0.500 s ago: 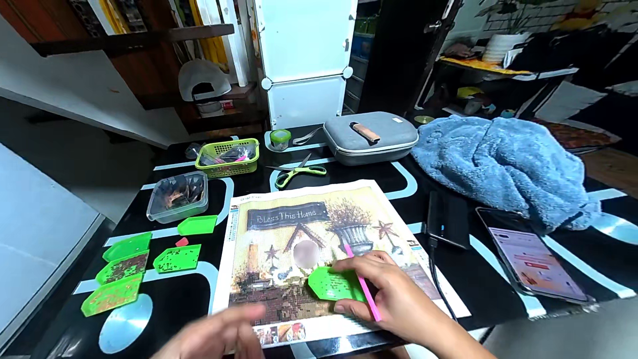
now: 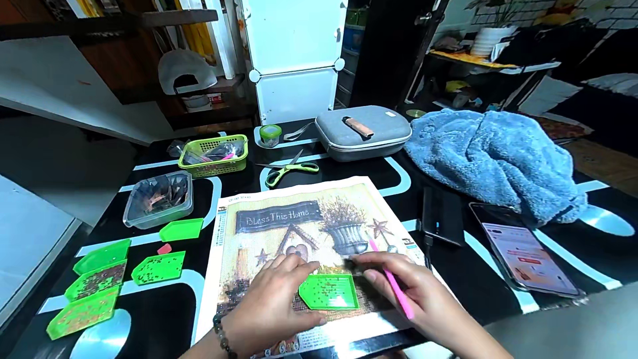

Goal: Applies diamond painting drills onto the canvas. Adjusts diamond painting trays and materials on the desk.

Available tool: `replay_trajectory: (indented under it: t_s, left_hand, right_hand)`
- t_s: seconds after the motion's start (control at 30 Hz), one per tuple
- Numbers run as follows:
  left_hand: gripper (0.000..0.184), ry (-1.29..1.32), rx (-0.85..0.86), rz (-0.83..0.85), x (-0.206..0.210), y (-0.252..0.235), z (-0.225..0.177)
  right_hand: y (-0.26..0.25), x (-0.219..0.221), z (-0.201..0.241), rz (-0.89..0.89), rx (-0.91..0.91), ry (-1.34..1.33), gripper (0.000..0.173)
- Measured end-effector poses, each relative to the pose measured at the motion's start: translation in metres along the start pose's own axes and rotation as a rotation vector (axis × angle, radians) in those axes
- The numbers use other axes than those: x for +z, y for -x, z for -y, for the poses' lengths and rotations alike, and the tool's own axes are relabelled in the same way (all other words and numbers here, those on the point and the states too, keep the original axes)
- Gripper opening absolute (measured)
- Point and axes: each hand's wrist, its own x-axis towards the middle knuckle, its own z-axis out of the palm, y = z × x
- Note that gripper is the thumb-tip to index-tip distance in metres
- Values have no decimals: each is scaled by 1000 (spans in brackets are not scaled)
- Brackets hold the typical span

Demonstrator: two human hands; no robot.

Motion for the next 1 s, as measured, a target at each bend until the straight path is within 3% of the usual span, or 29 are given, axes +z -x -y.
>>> replay_trajectory:
  t_s: [0.2,0.53,0.67,0.73,0.9,1.0]
  left_hand:
    - [55,6,22,-50,4,-6,-1]
    - [53,10,-22,-120,3,-34,3]
    - [53,75,37,-177,10,-38,15]
    - [58,134,82,-181,12,-38,24]
    - [97,303,240,-7,-1,-36,43]
    - [91,417,323,-39,-6,-34,50]
  right_hand:
    - [21,-19,-21,-86,94,248,30]
    - [34,-7,-12,-45,88,195,30]
    - [36,-7,-6,-26,62,157,28]
    - [35,-7,-9,-27,67,94,28]
    - [27,-16,-8,-31,176,-159,31]
    - [20,-18,-5,-144,234,-242,45]
